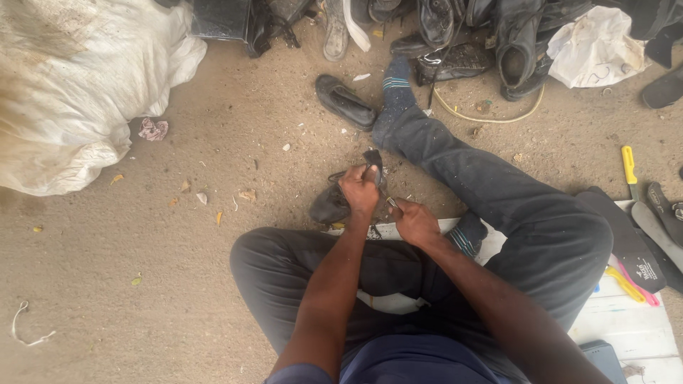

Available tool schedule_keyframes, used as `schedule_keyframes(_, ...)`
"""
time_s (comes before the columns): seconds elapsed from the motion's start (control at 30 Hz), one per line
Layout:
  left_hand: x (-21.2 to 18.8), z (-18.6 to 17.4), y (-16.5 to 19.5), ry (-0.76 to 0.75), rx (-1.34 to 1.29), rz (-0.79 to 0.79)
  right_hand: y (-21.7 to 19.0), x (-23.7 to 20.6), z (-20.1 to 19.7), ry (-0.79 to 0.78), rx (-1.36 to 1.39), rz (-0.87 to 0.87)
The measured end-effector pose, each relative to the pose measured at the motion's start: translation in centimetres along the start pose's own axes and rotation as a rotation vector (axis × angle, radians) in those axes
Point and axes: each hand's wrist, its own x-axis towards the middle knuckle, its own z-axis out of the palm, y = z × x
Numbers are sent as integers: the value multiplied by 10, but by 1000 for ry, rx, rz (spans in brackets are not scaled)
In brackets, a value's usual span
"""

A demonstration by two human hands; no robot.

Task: The person sits on the ground and uses a knife to scrape and clean the soles of several black shoes. They handle the shoes one by one, turning them over to work on different parts of the soles and sides, then placing them aside.

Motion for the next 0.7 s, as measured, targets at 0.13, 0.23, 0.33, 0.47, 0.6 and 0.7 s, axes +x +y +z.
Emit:
schedule_keyframes(0.13,-2,10,3,126,50,-32,-7,-33,2,-39,-118,53)
schedule_keyframes(0.23,-3,20,2,214,-10,-129,-10,-32,10,60,-8,3)
schedule_keyframes(0.33,7,31,7,319,-176,-234,-13,-10,16,145,44,18)
schedule_keyframes(0.47,30,42,25,421,-216,-486,-5,18,-4,136,-17,-38)
schedule_keyframes(0.6,32,29,52,-49,381,-303,10,30,-32,118,-104,-66)
schedule_keyframes(0.7,14,-2,51,-469,965,141,12,30,-32,100,-11,-26)
